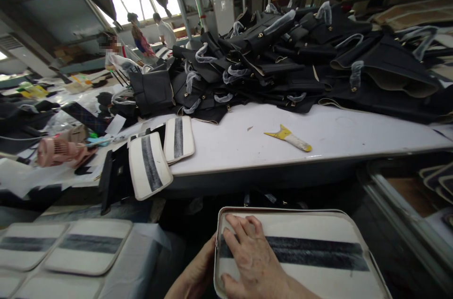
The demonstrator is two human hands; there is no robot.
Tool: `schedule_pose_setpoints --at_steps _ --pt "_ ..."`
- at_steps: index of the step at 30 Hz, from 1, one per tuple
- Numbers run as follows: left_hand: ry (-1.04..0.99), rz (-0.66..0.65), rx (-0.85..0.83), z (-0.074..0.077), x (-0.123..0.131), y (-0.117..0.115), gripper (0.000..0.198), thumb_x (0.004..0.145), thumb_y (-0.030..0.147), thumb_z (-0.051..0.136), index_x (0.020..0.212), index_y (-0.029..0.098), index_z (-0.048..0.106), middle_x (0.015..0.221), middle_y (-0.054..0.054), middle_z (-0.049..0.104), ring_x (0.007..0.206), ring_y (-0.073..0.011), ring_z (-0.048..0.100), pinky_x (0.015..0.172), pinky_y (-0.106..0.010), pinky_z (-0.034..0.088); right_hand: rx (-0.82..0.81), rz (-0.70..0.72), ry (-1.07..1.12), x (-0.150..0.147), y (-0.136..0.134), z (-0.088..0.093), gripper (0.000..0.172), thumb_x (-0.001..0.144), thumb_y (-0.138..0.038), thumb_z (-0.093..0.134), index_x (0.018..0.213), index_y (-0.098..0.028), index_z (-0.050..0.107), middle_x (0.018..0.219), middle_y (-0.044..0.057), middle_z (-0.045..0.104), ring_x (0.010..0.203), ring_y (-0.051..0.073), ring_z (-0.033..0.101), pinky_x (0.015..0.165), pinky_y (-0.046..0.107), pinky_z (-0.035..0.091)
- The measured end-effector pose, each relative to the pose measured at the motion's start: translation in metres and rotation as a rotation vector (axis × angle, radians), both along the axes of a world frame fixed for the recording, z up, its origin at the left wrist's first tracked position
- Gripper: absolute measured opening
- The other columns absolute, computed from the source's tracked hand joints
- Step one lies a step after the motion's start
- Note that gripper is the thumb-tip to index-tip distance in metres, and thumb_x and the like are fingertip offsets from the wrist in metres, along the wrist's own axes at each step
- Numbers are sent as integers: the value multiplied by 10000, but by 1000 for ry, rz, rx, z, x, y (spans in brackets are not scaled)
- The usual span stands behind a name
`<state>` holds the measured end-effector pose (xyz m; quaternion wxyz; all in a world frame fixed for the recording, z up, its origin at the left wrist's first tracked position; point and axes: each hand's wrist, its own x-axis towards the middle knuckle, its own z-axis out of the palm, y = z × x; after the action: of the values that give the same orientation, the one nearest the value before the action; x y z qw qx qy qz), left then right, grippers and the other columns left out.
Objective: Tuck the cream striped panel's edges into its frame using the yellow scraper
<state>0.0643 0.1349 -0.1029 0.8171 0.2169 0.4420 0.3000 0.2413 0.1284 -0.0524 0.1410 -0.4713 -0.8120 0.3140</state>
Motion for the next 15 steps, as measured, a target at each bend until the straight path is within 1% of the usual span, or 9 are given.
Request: schedule_pose_setpoints --at_steps 3,5,8,10,13,14,15 --pt "-10 -21 48 5 0 4 655 794 509 710 1336 173 561 1247 -141 653 1214 -329 556 1081 -475 352 -3 11 10 1 0 -1 687 757 -477 597 1368 -206 441 1538 120 328 1393 315 267 1169 501 31" --pt "28 -15 74 9 0 3 627 817 480 693 1343 167 552 1222 -133 664 1181 -310 579 1059 -445 376 -1 16 22 1 0 -1 706 778 -518 580 1386 -191 432 1540 127 325 1397 317 260 1171 501 29" --pt "159 12 88 16 -1 1 706 760 543 726 1334 167 561 1192 -136 672 1129 -320 601 989 -429 434 3 19 40 2 0 0 717 806 -586 544 1385 -176 441 1545 133 322 1406 320 249 1176 500 30" --pt "234 12 93 20 -2 0 744 729 566 742 1333 170 564 1172 -140 677 1097 -330 613 930 -428 471 17 18 45 2 1 -1 714 815 -592 540 1382 -168 447 1543 136 330 1406 324 257 1178 505 50" --pt "301 -34 122 25 -6 4 742 725 584 736 1321 172 579 1156 -142 678 1102 -349 602 861 -428 508 71 29 30 3 4 -10 716 796 -557 593 1372 -155 457 1539 154 342 1388 352 304 1165 538 136" --pt "321 -63 138 27 -8 5 738 709 593 744 1296 167 603 1145 -140 682 1108 -361 595 851 -434 514 99 34 16 2 5 -15 669 812 -520 595 1361 -158 471 1533 158 356 1371 361 339 1147 551 190" --pt "340 -92 160 28 -9 7 729 689 598 759 1257 159 633 1132 -137 688 1114 -372 589 861 -444 514 132 40 -2 1 6 -21 587 846 -470 577 1341 -166 494 1518 159 386 1344 365 389 1116 557 257"
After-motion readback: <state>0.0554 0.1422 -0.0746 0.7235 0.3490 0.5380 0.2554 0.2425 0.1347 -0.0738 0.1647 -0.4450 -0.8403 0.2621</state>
